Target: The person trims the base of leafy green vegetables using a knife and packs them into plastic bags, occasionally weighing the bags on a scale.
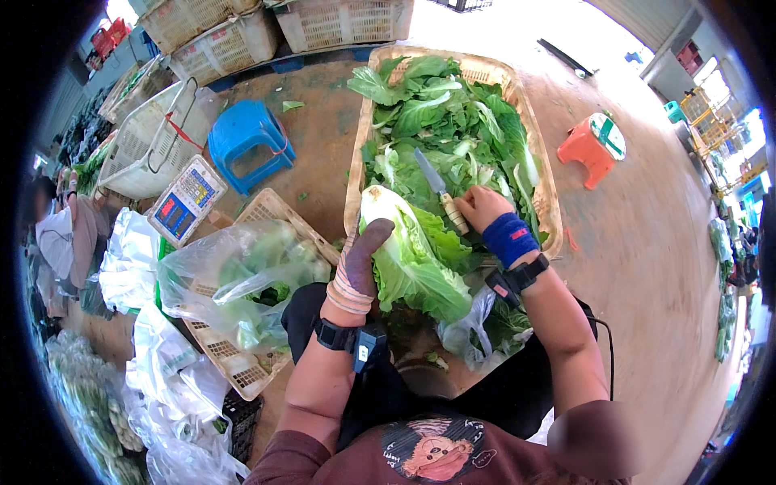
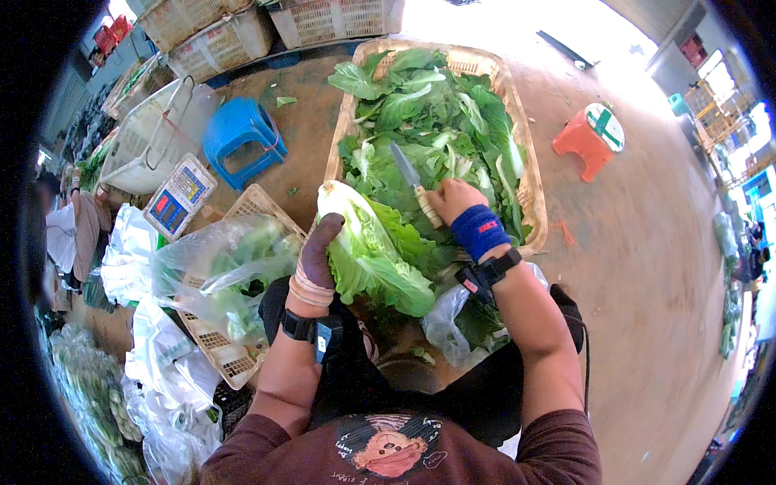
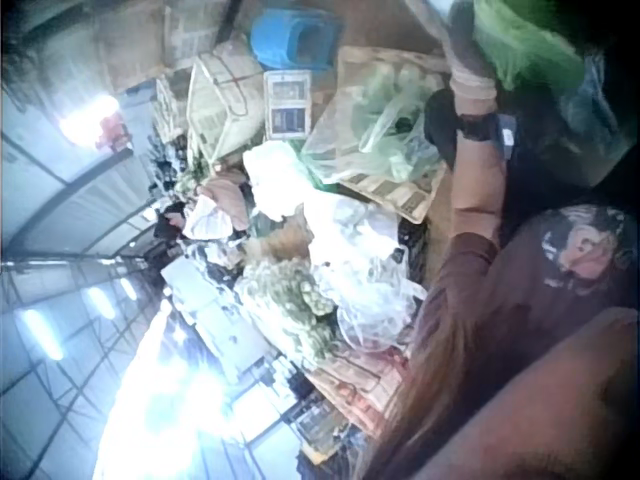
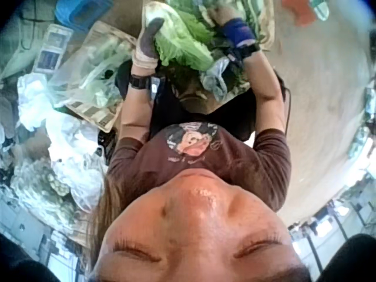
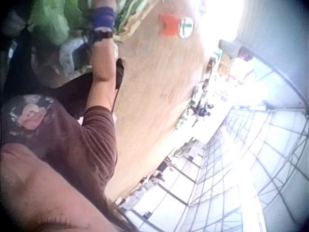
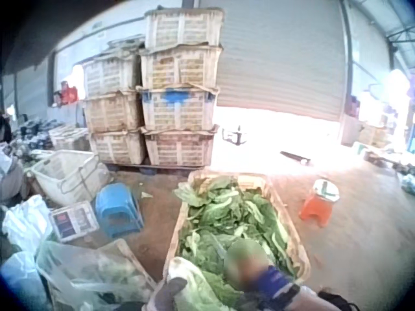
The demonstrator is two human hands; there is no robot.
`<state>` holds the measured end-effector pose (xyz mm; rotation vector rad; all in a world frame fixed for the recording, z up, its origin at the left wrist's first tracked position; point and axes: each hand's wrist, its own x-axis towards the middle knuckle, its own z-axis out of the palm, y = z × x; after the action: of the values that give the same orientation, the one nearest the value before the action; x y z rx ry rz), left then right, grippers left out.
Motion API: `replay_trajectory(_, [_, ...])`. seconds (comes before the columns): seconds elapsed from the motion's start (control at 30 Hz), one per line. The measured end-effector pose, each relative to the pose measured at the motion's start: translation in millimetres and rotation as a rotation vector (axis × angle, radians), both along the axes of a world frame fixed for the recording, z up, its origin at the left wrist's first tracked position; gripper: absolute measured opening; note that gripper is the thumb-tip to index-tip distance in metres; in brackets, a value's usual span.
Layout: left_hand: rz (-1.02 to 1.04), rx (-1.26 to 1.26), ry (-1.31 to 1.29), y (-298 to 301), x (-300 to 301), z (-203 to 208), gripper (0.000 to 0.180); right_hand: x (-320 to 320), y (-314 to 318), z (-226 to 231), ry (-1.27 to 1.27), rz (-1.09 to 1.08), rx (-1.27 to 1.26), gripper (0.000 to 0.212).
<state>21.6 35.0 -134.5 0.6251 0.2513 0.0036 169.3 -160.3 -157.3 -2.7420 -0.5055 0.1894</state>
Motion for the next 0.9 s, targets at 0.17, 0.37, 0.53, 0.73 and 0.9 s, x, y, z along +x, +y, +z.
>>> replay_trajectory(0.17, [0.026, 0.117, -0.029, -14.3, 19.0, -6.8, 0.039, 2.0, 23.0, -28.3, -0.083, 0.098, -0.176, 0.046])
replay_trajectory(0.37, [-0.015, 0.228, -0.073, -31.2, 34.6, -11.7, 0.041, 26.2, -10.0, -13.5, 0.245, 0.02, 0.164, 0.029])
replay_trajectory(0.53, [-0.09, 0.361, -0.001, -56.5, 43.3, -2.1, 0.055, -13.8, -56.5, 31.8, 0.531, -0.142, 1.14, 0.013])
replay_trajectory(0.73, [-0.296, 0.479, 0.03, -90.5, 54.0, -5.0, 0.048, -61.7, -71.8, 59.3, -0.462, 0.241, 0.408, 0.022])
replay_trajectory(0.9, [-0.374, -0.129, -0.076, -101.7, 65.4, -38.3, 0.037, -62.4, -80.3, 48.9, -0.531, 0.175, 0.308, 0.029])
